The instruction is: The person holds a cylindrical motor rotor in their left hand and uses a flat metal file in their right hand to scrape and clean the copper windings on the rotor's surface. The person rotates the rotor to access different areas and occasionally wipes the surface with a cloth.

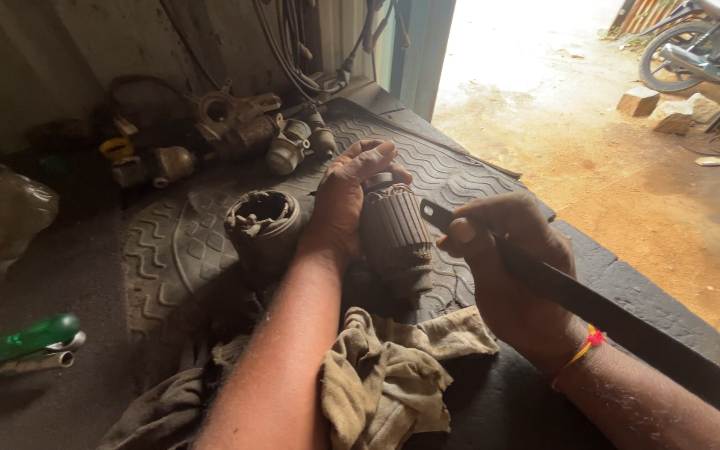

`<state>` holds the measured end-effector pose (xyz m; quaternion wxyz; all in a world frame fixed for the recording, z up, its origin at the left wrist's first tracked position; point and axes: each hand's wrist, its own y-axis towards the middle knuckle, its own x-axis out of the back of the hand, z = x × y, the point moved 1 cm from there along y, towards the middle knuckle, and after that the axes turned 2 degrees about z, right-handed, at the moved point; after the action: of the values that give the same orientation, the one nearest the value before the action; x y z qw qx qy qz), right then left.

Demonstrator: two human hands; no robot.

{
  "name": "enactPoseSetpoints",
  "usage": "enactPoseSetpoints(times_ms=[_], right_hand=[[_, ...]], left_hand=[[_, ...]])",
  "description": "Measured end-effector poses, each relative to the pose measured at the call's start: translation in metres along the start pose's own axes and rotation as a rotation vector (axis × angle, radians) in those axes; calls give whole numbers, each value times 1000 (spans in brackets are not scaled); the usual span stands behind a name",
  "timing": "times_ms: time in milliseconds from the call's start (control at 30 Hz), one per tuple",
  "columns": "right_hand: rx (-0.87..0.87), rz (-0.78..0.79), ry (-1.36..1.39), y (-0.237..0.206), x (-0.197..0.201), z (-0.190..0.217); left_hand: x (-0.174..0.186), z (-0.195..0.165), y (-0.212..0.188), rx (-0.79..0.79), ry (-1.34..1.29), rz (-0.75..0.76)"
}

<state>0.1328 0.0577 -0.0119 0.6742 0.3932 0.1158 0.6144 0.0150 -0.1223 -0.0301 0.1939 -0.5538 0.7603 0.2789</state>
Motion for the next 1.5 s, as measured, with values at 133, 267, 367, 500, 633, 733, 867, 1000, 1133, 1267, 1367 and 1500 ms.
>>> enactPoseSetpoints(times_ms=[133,267,367,500,633,733,867,1000,1133,1267,1367,1500], right_hand=[[1,-11,30,-1,2,0],[-48,30,5,-3,3,-1],[-38,27,61,-2,1,-2],[-29,36,26,-1,1,-3],[20,9,106,-3,-2,-3],[8,-25,85,-3,1,-4],[-29,5,50,-3,4,-3],[-42,53,43,-2,4,-2],[-18,39,19,-2,1,-2],[-12,-34,63,-2,0,-3],[16,-6,52,-2,1,-3],[5,55,23,0,0,-1]], left_hand=[[-1,-2,0,0,-21,17],[-2,-1,0,7,-10,7],[-1,-1,0,-2,-10,13],[0,0,1,5,-10,5],[0,0,0,8,-9,6],[-1,0,0,14,-12,7],[-2,-1,-1,10,-17,20],[-2,-1,-2,14,-14,9],[-1,-2,0,8,-4,3],[-1,0,0,11,-9,0],[0,0,0,7,-22,18],[0,0,2,15,-21,5]])
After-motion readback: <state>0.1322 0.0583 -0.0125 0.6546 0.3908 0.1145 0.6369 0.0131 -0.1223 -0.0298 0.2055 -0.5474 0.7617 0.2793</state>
